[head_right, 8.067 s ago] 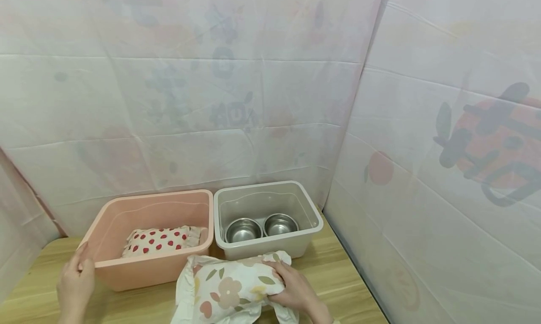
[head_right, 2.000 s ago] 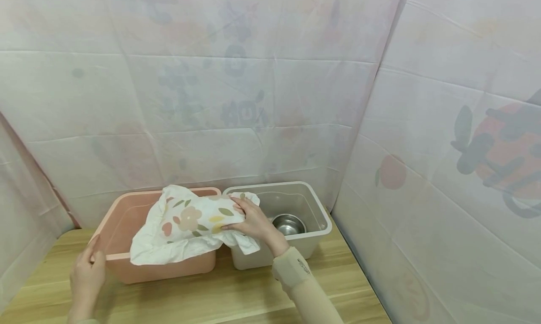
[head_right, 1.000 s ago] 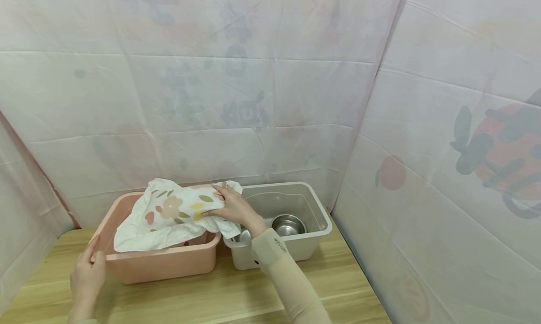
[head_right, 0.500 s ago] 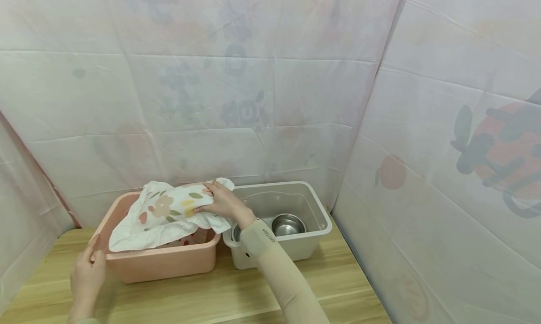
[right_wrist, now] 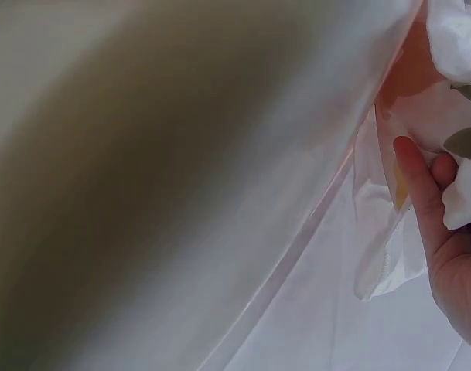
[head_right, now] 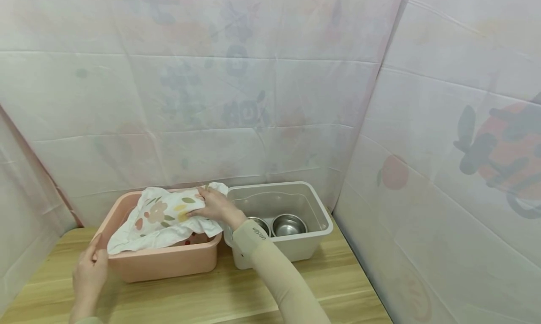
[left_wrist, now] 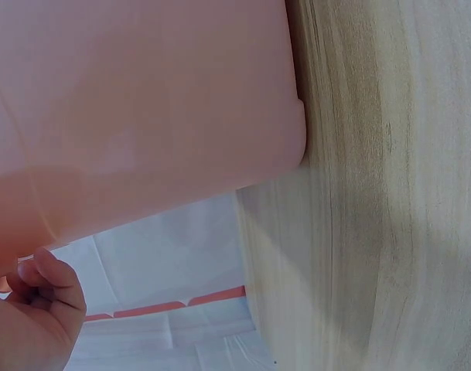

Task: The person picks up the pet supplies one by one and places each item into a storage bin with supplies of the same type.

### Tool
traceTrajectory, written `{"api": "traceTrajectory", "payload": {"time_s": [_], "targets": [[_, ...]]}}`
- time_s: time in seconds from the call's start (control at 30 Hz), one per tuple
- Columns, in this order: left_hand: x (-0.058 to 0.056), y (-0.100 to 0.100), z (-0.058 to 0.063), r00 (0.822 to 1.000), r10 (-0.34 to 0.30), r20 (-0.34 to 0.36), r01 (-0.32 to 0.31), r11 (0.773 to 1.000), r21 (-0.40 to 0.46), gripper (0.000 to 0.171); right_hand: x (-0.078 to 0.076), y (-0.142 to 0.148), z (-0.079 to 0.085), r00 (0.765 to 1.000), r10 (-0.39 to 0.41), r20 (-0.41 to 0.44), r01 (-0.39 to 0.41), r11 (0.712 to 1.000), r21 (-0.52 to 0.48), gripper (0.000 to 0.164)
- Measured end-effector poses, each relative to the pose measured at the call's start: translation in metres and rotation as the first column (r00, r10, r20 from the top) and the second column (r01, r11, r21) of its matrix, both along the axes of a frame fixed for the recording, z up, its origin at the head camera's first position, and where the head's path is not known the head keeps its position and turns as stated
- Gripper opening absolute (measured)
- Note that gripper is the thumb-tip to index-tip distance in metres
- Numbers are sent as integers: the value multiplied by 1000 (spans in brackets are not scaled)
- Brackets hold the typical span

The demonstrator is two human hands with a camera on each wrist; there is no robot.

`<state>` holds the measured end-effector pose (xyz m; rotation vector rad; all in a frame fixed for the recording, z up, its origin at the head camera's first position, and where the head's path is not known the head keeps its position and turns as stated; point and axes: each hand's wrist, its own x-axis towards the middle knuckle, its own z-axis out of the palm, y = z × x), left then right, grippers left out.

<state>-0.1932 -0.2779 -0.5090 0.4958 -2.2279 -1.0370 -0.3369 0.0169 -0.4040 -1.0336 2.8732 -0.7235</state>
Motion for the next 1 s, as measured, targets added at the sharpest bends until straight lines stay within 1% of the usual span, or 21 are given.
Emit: {"api": "traceTrajectory", "payload": {"time_s": [0.23, 0.37, 0.5, 0.67, 0.83, 1.0], "targets": [[0, 0, 1, 1000, 8, -7, -8, 1000, 19, 49, -4, -6, 1, 999, 15, -28, -13, 999, 43, 94], [0, 0, 1, 1000, 9, -7, -9, 1000, 9, 50, -4, -12, 3, 1000, 13, -17, -11, 997, 75, 94], [0, -1, 0, 1000, 6, -10, -6, 1000, 3, 50, -1, -18, 6, 1000, 13, -10, -11, 993, 120, 95], [0, -2, 0, 1000, -4, 7, 4, 1000, 9, 51, 1, -24, 10, 1000, 13, -7, -11, 986, 165, 95], [1, -3, 0, 1000, -2, 27, 2, 1000, 18, 52, -1, -27, 15, 1000, 10, 0, -10, 979, 204, 94], [0, -2, 0, 1000, 4, 24, -4, 1000, 14, 51, -3, -31, 19, 1000, 10, 6, -12, 970, 244, 92]]}}
